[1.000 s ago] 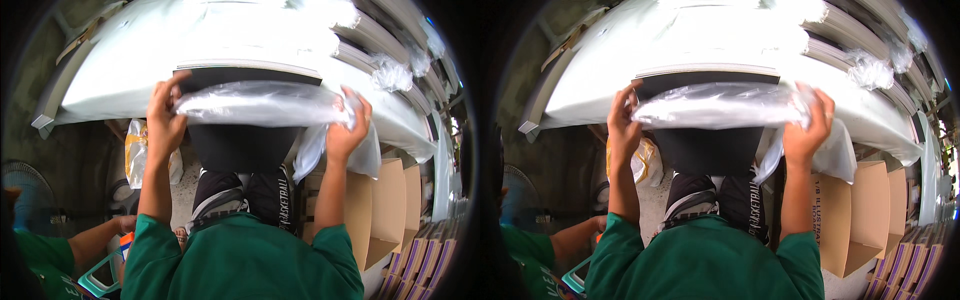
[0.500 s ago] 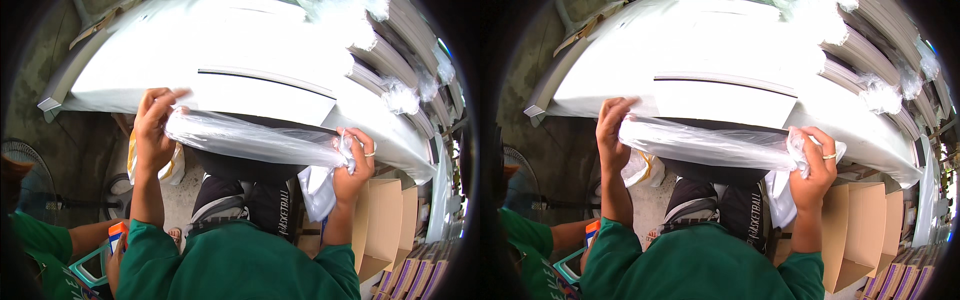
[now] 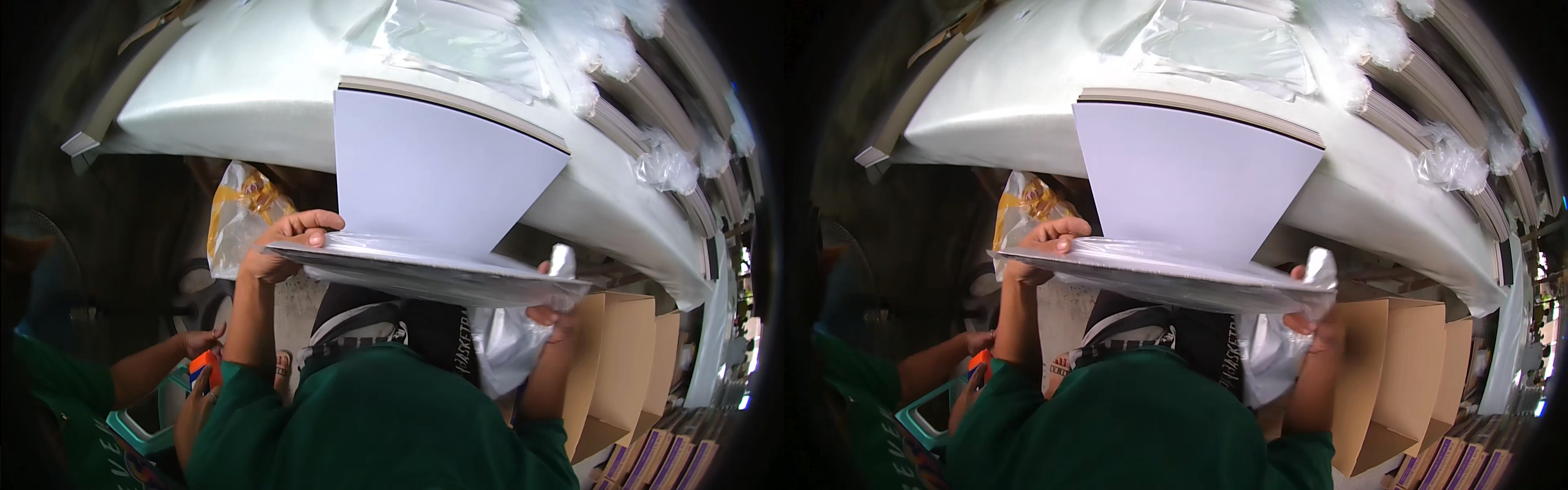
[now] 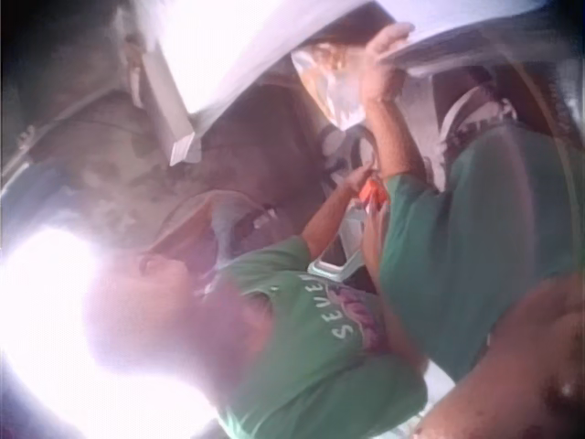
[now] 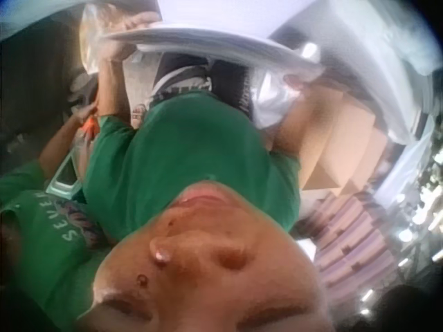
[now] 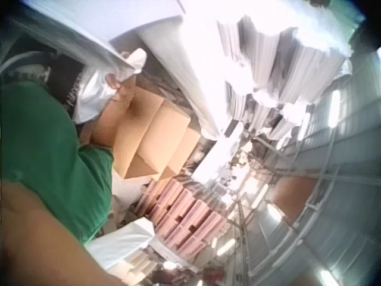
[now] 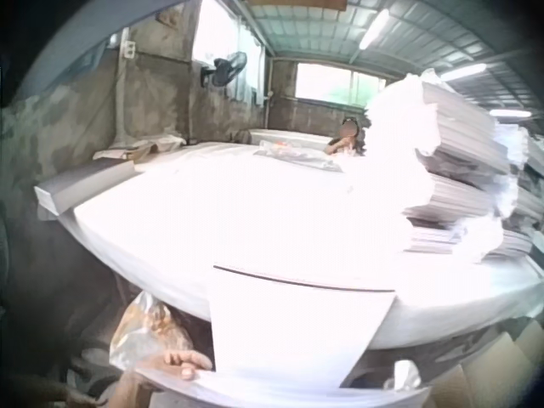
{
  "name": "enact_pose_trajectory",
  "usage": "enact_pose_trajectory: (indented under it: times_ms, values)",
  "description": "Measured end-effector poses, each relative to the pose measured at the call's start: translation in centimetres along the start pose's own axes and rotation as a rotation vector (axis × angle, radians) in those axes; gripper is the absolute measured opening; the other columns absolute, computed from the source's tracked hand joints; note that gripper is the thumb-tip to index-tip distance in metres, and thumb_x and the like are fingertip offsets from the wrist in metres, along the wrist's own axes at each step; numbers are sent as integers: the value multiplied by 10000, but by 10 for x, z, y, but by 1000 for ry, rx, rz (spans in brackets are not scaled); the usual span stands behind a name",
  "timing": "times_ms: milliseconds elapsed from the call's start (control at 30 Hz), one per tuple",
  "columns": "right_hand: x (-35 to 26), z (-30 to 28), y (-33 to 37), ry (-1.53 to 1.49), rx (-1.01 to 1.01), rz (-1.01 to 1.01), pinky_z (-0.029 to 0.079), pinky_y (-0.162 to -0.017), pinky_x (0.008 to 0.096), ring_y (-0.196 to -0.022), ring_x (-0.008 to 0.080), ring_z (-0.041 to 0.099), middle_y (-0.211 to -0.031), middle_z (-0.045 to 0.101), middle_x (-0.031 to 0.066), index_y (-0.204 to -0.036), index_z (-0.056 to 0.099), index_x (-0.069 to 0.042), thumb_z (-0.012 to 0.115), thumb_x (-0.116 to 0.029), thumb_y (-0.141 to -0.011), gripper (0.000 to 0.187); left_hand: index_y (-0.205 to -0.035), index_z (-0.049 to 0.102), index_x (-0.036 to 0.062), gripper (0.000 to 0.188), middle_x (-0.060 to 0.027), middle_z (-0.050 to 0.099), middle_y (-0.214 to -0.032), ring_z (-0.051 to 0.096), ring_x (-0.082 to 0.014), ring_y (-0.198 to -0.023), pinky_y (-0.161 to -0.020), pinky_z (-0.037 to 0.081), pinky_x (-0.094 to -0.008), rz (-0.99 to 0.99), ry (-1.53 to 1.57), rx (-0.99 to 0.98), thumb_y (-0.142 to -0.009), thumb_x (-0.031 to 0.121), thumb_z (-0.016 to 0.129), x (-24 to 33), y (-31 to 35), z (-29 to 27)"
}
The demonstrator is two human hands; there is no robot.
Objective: The person places black boards into plastic sleeves and organizes them.
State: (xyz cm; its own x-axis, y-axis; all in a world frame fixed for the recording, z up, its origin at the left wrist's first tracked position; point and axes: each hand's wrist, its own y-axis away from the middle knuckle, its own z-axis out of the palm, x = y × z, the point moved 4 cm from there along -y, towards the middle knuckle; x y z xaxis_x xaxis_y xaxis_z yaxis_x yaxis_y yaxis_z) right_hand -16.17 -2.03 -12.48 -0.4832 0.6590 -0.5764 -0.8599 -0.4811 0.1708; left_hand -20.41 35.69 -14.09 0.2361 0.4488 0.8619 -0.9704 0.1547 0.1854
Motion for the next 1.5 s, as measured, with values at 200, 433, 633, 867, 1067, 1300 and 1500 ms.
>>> enact_pose_trajectory:
  times_ms: [200,433,633,867,1067,1300,1500]
  values:
    - [73,-80,5,368,349,281,407,-524,210,-549,85,480,-676,506,15,-992,481,-80,560,-158,-807,215,-995,505,46,251,3,564,-720,518,-45,-565,-505,412,-154,-236,264,74,-776,131,592,-86,4,-37]
    - [111,-177,-23,489,308,398,219,-335,161,-379,2,296,-592,473,-70,-994,519,-132,606,-194,-776,242,-849,524,98,153,83,421,-576,357,-17,-478,-471,304,-143,-287,63,65,-779,210,600,-171,-27,-94]
    - [110,-189,-55,650,331,393,209,-332,171,-386,9,308,-595,490,-50,-910,559,-90,634,-195,-752,204,-831,514,94,125,80,411,-584,354,-14,-486,-474,303,-150,-330,75,87,-778,183,584,-188,-47,-110]
    - [45,-134,-55,794,412,-133,243,-360,174,-427,7,345,-662,541,10,-986,537,-25,562,-197,-824,238,-872,500,91,140,21,493,-777,471,-73,-720,-658,371,-208,-199,-304,194,-757,93,579,-150,-38,-107]
    - [-25,43,0,700,37,-647,360,-465,201,-514,83,437,-775,552,100,-1131,395,37,419,-308,-889,422,-906,486,55,301,-19,485,-821,453,-108,-749,-675,364,-241,216,-625,-168,-702,188,663,28,-2,45]
    - [52,162,-26,363,-495,-241,478,-734,350,-934,271,543,-1050,508,201,-1237,302,-27,375,-450,-867,566,-1100,473,-9,649,-135,463,-1080,464,-247,-953,-798,361,-364,429,-721,-454,-641,375,725,-3,7,158]
    - [50,123,-53,402,-384,-189,334,-945,362,-1161,296,372,-1203,404,180,-1257,268,18,503,-330,-829,600,-802,569,-11,235,-111,526,-691,459,-206,-672,-664,343,-337,208,-751,-338,-847,210,506,-13,-13,137]
